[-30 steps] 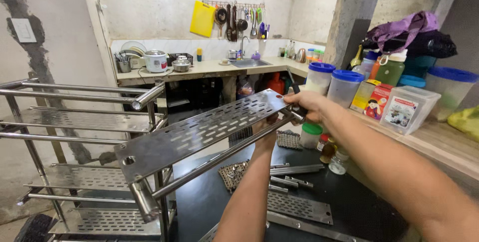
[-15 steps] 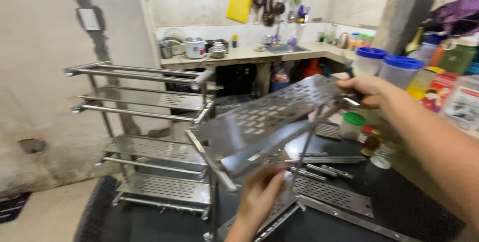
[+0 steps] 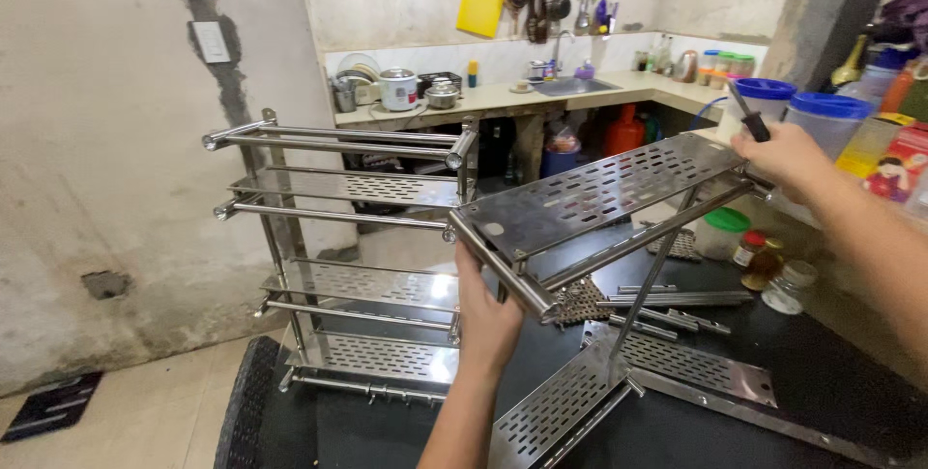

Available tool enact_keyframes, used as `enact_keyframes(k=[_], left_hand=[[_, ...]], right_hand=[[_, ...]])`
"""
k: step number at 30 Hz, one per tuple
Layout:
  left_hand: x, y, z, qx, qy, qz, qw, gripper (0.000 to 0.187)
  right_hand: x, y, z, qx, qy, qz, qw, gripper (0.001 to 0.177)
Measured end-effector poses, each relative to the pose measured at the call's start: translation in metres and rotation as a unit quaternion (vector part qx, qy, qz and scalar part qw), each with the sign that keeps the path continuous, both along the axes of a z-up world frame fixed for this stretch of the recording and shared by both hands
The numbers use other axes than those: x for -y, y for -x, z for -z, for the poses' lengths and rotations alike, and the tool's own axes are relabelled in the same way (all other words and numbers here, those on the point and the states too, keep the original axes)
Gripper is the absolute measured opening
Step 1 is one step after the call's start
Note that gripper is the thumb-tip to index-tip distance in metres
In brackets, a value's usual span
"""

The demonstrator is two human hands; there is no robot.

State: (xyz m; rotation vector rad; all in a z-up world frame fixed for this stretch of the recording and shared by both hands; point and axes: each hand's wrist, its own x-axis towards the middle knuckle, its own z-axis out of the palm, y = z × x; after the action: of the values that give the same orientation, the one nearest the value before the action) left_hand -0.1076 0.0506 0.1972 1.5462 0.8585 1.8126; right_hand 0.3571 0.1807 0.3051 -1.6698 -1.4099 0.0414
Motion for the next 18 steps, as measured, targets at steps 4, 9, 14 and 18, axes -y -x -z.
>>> enact_keyframes(k=[4,9,14,18], left_hand=[[0.002,-0.010,0.002,0.035,0.032,0.050,0.998,0.099],[-0.009,-0.019,-0.001,0.047,0.016,0.087,0.995,0.081],[-0.014,-0.025,-0.003,0.099,0.050,0.091,0.990,0.068],[-0.014,-0.032,-0.005,0.100,0.074,0.083,0.989,0.054]], right_hand=[[0.117,0.117,-0.003,0.294,-0.295,-0.026,0.909,0.022],[0.217,0.260,0.022,0.344,-0.245,-0.326,0.846,0.046],[0.213,0.303,0.014,0.377,-0.249,-0.246,0.858,0.063],[0.208,0.307,0.013,0.412,-0.213,-0.269,0.844,0.069]])
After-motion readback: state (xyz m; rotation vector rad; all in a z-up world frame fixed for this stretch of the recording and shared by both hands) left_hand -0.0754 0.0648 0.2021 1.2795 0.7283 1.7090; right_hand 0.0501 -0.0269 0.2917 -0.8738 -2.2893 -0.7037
